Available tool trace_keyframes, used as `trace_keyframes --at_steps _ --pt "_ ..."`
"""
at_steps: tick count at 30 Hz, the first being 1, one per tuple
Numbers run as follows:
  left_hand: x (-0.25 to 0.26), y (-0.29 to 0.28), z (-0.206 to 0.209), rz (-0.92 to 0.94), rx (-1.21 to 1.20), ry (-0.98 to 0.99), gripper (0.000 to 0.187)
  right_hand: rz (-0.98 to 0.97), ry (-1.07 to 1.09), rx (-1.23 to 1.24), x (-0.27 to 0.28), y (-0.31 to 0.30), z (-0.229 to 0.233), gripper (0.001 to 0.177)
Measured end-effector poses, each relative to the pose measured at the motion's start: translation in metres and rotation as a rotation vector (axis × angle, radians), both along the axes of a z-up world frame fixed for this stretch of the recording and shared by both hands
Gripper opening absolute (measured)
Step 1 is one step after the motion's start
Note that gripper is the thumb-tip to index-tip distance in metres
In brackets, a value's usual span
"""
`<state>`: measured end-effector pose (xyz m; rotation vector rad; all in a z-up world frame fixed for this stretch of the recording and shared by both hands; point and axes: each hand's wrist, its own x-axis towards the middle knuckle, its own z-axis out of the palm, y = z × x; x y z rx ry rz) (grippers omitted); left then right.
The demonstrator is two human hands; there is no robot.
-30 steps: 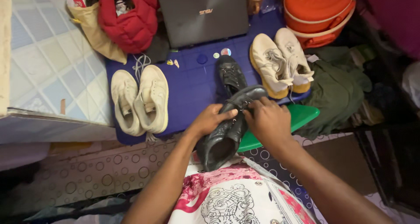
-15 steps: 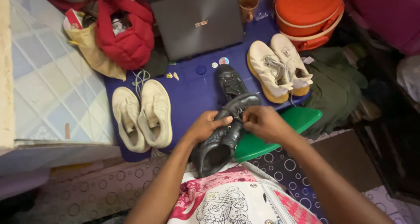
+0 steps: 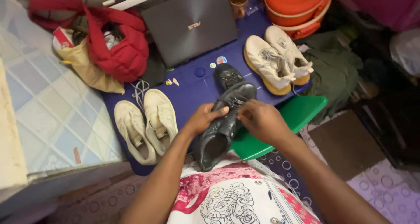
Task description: The person removes the laces from a pair of black shoes, then re-laces them by threading the laces through the eyelets and tying them. The shoes are placed on a blue plastic surface next to other footwear.
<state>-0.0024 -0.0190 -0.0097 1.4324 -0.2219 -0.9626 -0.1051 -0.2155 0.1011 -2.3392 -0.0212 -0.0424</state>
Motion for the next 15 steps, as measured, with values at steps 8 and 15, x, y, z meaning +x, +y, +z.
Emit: trace_keyframes --at_steps 8,15 --pt "0.011 0.013 0.0 -0.139 0.049 -0.079 0.045 -0.19 -0.096 -0.391 0.004 0.031 -0.021 0.015" --pt "0.02 0.027 -0.007 -0.189 0.088 -0.125 0.044 -0.314 -0.109 -0.46 0.001 0.054 -0.034 0.017"
